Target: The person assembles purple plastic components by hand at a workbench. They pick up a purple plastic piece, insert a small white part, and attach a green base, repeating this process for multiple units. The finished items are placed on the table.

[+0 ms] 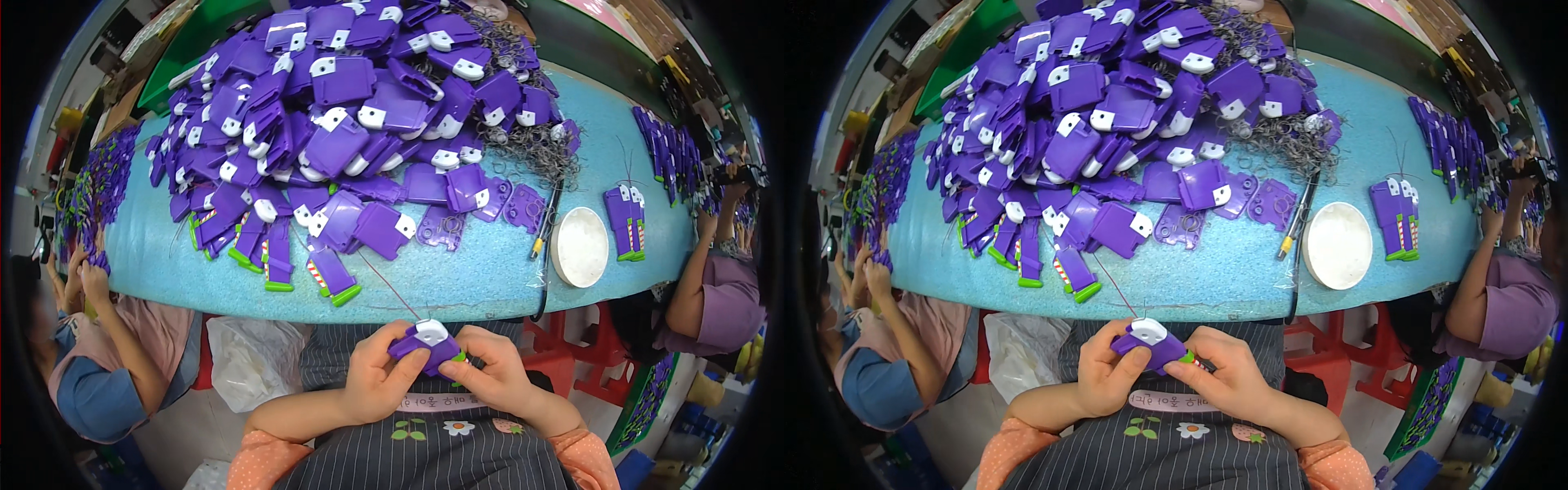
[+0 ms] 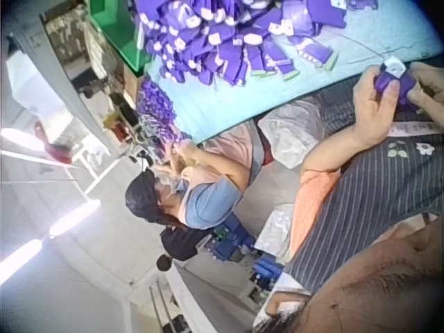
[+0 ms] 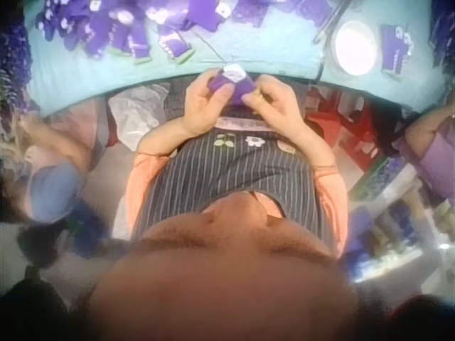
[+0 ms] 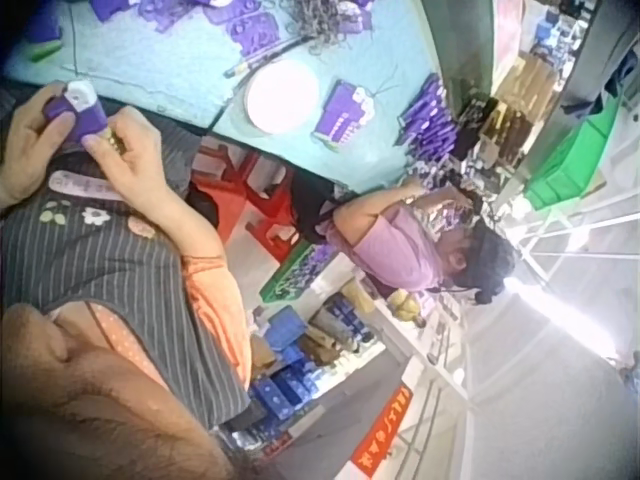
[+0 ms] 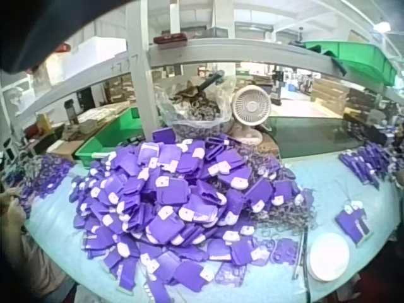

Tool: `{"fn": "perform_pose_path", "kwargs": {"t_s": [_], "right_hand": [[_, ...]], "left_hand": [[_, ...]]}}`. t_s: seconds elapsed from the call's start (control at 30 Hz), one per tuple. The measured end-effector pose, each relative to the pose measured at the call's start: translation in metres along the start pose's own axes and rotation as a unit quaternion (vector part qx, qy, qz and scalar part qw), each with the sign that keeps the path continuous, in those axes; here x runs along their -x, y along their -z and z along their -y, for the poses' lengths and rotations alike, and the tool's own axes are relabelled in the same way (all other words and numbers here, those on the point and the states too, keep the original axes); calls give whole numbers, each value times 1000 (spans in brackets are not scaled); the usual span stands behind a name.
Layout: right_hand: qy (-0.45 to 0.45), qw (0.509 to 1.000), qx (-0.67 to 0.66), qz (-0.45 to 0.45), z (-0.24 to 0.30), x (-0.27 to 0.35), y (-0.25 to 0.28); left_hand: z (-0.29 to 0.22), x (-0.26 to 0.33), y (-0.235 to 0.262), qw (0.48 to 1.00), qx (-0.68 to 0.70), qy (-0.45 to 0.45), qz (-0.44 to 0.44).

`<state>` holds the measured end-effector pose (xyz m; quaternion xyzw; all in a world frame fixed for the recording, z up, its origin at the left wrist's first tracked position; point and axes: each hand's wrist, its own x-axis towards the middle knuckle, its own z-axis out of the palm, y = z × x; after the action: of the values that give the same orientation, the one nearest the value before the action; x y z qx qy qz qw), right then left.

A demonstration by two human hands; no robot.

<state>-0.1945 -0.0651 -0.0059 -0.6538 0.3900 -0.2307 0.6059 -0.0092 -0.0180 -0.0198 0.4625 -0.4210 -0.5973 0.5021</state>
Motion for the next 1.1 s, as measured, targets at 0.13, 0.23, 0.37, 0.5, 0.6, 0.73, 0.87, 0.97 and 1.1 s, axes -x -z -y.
{"fn": "perform_pose_path", "kwargs": {"t_s": [0.13, 0.23, 0.37, 0.5, 0.6, 0.73, 0.87, 0.97, 1.1], "right_hand": [[29, 999, -17, -10, 2, 1, -2], [50, 998, -43, -15, -2, 1, -3], [36, 999, -17, -31, -6, 7, 0], [85, 992, 82, -40, 9, 11, 9], [108, 985, 120, -62, 32, 13, 35], [131, 871, 126, -457, 16, 5, 128], [20, 845, 244, -475, -27, -9, 211], [-12, 745, 473, -470, -54, -9, 228], [7, 611, 572, -547, -48, -4, 222]], "left_hand": [[0, 0, -2, 998, 59, -18, 14], [3, 4, -9, 997, 82, -10, -3], [9, 6, -18, 997, 78, -6, -9], [8, -9, -10, 969, -150, -180, 77], [-33, -27, 0, 895, -366, -221, 130], [-59, -76, 37, 712, -656, -236, 81], [-52, -100, 59, 639, -721, -246, 101], [-46, -102, 62, 636, -714, -282, 81], [-56, -81, 50, 783, -557, -273, 48]]}}
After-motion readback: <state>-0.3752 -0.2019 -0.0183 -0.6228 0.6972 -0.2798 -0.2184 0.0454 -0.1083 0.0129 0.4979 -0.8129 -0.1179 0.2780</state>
